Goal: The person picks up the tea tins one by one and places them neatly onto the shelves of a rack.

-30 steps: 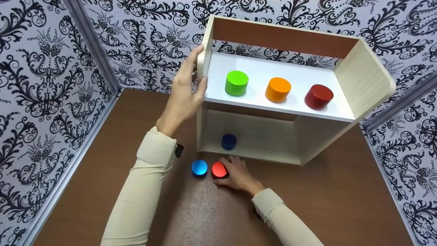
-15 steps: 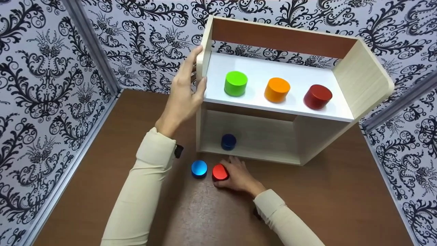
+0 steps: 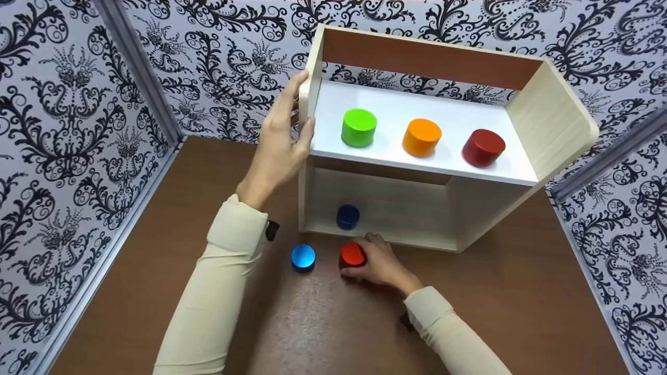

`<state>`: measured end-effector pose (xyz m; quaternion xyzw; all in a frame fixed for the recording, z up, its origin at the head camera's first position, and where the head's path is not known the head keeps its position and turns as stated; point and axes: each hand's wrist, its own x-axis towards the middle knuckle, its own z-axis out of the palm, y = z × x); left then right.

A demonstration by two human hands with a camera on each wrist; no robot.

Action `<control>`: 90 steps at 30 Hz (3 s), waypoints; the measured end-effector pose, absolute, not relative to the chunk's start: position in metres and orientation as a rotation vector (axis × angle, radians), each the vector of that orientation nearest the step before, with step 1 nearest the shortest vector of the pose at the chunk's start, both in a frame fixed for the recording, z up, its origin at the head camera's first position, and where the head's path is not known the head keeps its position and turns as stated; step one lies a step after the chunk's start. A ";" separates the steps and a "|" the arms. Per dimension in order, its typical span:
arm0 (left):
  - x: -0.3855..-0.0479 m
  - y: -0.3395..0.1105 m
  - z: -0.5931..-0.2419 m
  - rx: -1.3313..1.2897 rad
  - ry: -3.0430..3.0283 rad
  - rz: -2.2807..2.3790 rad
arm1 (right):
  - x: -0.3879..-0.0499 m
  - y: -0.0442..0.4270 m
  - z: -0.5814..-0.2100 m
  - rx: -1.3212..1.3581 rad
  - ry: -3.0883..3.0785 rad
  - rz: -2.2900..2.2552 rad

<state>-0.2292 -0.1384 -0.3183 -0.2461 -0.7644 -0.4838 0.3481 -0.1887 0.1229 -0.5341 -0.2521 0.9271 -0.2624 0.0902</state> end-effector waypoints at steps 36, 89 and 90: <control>-0.228 -0.139 -0.318 -0.627 -1.996 -1.232 | -0.254 0.161 -0.527 -0.467 2.933 -0.805; -0.229 -0.139 -0.318 -0.629 -2.003 -1.218 | -0.259 0.160 -0.537 -0.405 2.948 -0.683; -0.228 -0.139 -0.319 -0.630 -2.001 -1.219 | -0.259 0.160 -0.536 -0.405 2.945 -0.691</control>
